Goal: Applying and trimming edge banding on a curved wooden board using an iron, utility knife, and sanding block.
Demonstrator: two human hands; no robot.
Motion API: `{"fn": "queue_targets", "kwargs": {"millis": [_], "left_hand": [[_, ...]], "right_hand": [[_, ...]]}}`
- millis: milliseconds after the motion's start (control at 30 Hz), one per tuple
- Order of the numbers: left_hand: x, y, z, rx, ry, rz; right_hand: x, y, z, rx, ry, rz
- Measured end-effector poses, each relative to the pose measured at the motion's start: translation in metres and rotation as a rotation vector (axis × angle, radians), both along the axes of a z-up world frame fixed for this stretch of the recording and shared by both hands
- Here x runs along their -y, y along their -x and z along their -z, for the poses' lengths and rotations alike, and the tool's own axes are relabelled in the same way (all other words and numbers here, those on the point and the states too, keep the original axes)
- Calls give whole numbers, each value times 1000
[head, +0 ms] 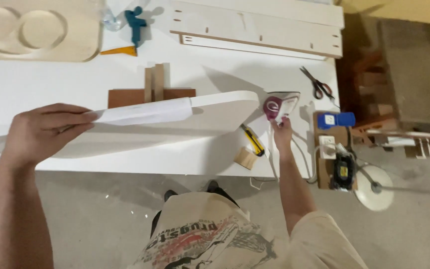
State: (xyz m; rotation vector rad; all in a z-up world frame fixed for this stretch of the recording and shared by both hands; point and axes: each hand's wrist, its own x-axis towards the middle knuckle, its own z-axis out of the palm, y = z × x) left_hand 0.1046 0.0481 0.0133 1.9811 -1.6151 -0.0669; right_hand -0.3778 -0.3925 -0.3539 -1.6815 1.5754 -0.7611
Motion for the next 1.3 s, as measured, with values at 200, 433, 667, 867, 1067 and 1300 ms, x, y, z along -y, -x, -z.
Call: {"fn": "queue_targets", "kwargs": {"millis": [200, 433, 667, 867, 1067, 1300], "left_hand": [[11, 15, -9, -137, -39, -56], [22, 15, 0, -138, 117, 22], [32, 7, 5, -168, 103, 86], [37, 10, 4, -159, 68, 75], [42, 11, 19, -86, 34, 55], [2, -16, 13, 125, 266, 175]], "right_hand": [[43, 8, -36, 154, 277, -41], [-67, 3, -408, -102, 351, -67], [-68, -159, -538, -670, 38, -328], [-222, -249, -565, -1089, 147, -846], [-213, -269, -534, -1130, 199, -1001], [-219, -285, -543, -1351, 85, -941]]}}
